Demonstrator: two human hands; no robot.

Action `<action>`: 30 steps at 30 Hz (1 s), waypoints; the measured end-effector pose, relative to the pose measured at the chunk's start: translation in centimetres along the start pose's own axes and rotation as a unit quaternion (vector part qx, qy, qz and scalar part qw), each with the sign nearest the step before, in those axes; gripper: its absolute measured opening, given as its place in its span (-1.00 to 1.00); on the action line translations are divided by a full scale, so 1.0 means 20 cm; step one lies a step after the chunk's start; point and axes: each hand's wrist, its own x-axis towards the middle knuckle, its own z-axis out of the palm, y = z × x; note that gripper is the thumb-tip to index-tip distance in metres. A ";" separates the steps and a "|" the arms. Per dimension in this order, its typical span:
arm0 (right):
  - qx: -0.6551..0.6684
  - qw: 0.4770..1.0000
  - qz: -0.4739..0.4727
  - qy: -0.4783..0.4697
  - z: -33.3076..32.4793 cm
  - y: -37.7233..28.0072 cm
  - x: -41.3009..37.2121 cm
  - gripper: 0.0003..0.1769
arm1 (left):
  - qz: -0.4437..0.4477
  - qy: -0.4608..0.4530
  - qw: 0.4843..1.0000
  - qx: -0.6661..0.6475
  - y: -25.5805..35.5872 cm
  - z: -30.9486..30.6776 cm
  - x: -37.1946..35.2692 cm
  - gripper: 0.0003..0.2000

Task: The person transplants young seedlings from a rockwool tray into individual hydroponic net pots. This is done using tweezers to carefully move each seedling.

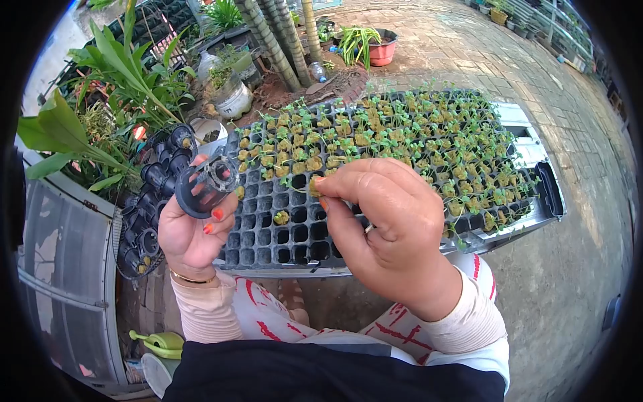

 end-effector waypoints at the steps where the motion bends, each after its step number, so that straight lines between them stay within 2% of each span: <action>1: -0.037 0.998 -0.047 -0.011 -0.01 -0.01 0.01 -0.78 | -0.031 -0.019 0.999 -0.009 -0.02 -0.02 0.00 -0.59; 3: -0.084 0.989 -0.114 -0.029 -0.01 -0.02 0.01 -0.76 | -0.039 -0.033 0.999 -0.007 -0.05 0.00 0.00 -0.55; 6: -0.115 0.981 -0.147 -0.053 -0.01 -0.02 0.01 -0.72 | -0.035 -0.060 0.998 0.011 -0.09 -0.03 0.00 -0.50; 8: -0.127 0.976 -0.166 -0.064 -0.01 -0.01 0.00 -0.71 | -0.036 -0.044 0.992 0.112 -0.08 -0.08 -0.01 -0.50; 13: -0.187 0.951 -0.225 -0.103 0.00 0.03 -0.01 -0.69 | -0.029 -0.018 0.992 0.117 -0.10 -0.01 0.00 -0.53; 15: -0.200 0.947 -0.230 -0.105 0.00 0.04 -0.01 -0.69 | -0.025 0.015 0.981 0.192 -0.11 0.03 0.00 -0.52; 21: -0.225 0.939 -0.242 -0.101 0.01 0.04 -0.02 -0.68 | -0.023 0.015 0.970 0.242 -0.13 0.04 0.00 -0.53; 30: -0.224 0.941 -0.240 -0.087 0.00 0.05 -0.02 -0.69 | -0.025 0.006 0.974 0.226 -0.12 0.02 0.00 -0.47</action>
